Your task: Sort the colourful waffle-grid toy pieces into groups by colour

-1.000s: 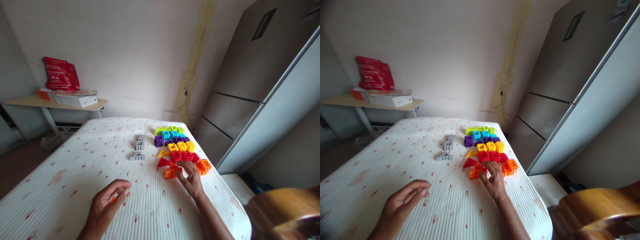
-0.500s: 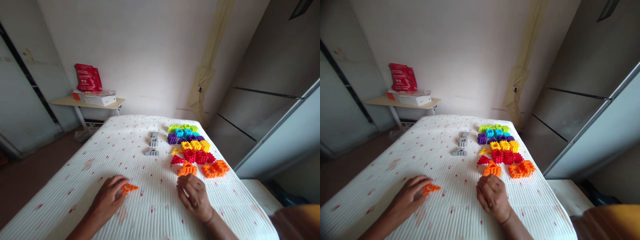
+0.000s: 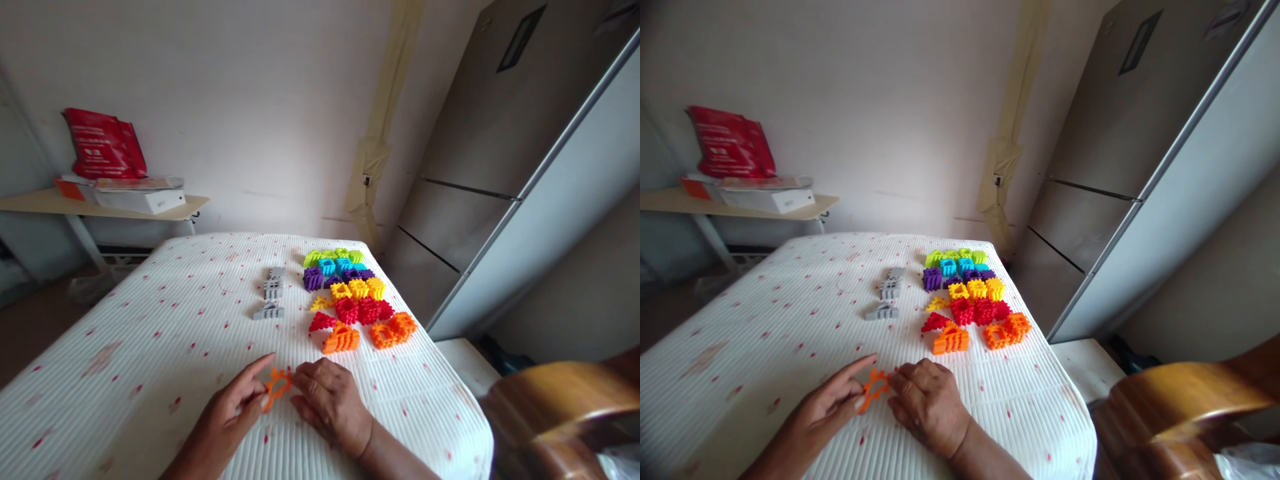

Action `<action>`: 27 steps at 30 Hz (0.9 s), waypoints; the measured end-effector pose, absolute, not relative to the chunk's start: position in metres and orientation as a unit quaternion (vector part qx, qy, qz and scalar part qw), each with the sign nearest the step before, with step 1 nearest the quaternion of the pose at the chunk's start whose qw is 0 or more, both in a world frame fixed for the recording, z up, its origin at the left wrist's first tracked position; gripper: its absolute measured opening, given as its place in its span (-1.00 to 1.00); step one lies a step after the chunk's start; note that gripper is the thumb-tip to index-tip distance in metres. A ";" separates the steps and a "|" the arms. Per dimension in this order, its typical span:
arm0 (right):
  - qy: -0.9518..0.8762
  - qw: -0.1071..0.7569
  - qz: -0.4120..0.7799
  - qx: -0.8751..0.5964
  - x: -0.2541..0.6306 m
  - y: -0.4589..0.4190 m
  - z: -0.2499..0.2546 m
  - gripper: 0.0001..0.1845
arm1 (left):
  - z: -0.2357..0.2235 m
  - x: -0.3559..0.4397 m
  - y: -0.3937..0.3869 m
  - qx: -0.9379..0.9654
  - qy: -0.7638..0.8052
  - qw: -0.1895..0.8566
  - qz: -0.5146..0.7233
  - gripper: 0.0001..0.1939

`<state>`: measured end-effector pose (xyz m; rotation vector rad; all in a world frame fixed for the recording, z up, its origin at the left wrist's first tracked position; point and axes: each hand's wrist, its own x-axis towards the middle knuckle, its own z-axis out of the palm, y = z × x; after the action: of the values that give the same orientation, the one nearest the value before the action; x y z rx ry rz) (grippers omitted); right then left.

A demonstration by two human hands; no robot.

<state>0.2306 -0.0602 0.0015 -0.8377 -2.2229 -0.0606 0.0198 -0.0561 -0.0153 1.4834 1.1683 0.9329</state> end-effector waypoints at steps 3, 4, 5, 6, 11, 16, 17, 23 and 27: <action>-0.849 0.410 0.016 -0.333 0.234 -0.060 0.002 -0.79 | -0.006 0.036 -0.055 0.616 0.448 0.523 0.382 -0.40; -0.842 0.421 0.030 -0.335 0.236 -0.060 0.003 -0.81 | -0.004 0.039 -0.054 0.615 0.441 0.534 0.377 -0.40; -0.836 0.430 0.041 -0.338 0.239 -0.060 0.004 -0.81 | -0.001 0.042 -0.054 0.612 0.436 0.546 0.372 -0.39; -0.832 0.435 0.049 -0.341 0.243 -0.060 0.006 -0.82 | 0.001 0.044 -0.054 0.608 0.431 0.557 0.368 -0.38; -0.809 0.461 0.052 -0.361 0.271 -0.052 0.021 -0.82 | 0.010 0.052 -0.052 0.589 0.419 0.569 0.392 -0.30; -0.763 0.491 0.022 -0.421 0.306 -0.030 0.035 -0.89 | 0.002 0.047 -0.044 0.541 0.464 0.537 0.452 -0.30; -0.759 0.485 0.024 -0.433 0.312 -0.026 0.035 -0.89 | -0.001 0.044 -0.042 0.529 0.473 0.532 0.461 -0.30; -0.758 0.460 0.037 -0.461 0.322 -0.015 0.023 -0.85 | -0.008 0.034 -0.036 0.492 0.500 0.530 0.476 -0.25; -0.764 0.451 0.022 -0.461 0.320 -0.015 0.021 -0.87 | -0.009 0.036 -0.037 0.492 0.502 0.530 0.474 -0.25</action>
<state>0.3198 -0.0145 0.0213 -1.1390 -1.8883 0.0543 0.0357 -0.0371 -0.0093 1.1756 1.1985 1.1317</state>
